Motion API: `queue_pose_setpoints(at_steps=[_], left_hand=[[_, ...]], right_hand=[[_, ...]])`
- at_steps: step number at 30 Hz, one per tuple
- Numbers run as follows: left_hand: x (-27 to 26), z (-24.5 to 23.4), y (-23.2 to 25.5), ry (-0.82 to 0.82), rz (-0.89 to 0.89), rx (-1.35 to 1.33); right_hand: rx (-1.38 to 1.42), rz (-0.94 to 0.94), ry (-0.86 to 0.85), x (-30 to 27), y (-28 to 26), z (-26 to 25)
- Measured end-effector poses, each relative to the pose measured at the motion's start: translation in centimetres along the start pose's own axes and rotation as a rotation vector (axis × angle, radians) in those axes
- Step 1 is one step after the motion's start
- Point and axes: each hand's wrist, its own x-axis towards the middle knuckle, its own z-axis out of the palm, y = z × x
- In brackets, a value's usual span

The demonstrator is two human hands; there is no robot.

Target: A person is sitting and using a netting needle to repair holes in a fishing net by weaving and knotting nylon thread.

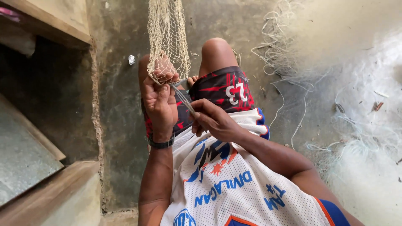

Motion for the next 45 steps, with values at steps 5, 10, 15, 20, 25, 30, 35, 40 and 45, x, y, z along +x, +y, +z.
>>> queue_pose_setpoints(at_steps=[5, 10, 15, 20, 25, 30, 35, 40, 45], left_hand=[[-0.1, -0.3, -0.7, 0.011, 0.005, 0.014], [0.0, 1.1, 0.4, 0.092, -0.033, 0.055], [0.3, 1.7, 0.1, 0.172, -0.089, 0.041], [1.0, 1.2, -0.2, 0.212, -0.143, 0.070], [0.9, 0.7, -0.8, 0.258, -0.169, 0.113], [1.2, -1.9, -3.1, 0.255, -0.139, 0.165], [1.9, 1.3, -0.5, 0.292, -0.166, 0.204], [1.9, 1.4, -0.2, 0.321, -0.137, 0.296], [2.0, 2.1, 1.0, 0.276, -0.121, 0.453]], right_hand=[[0.184, 0.052, 0.001, 0.9, 0.6, 0.4], [0.349, 0.073, 0.086, 1.8, 2.7, 1.4], [0.371, -0.008, 0.220, 3.2, 5.0, 2.2], [0.356, -0.066, 0.267, 4.7, 8.2, 1.8], [0.223, -0.137, 0.272, 5.4, 7.7, 1.4], [0.086, -0.193, 0.330, 7.1, 7.6, 1.2], [0.091, -0.330, 0.352, 9.4, 8.8, 0.5], [0.130, -0.376, 0.365, 10.3, 8.3, 1.0], [0.103, -0.443, 0.415, 11.7, 6.8, 0.9]])
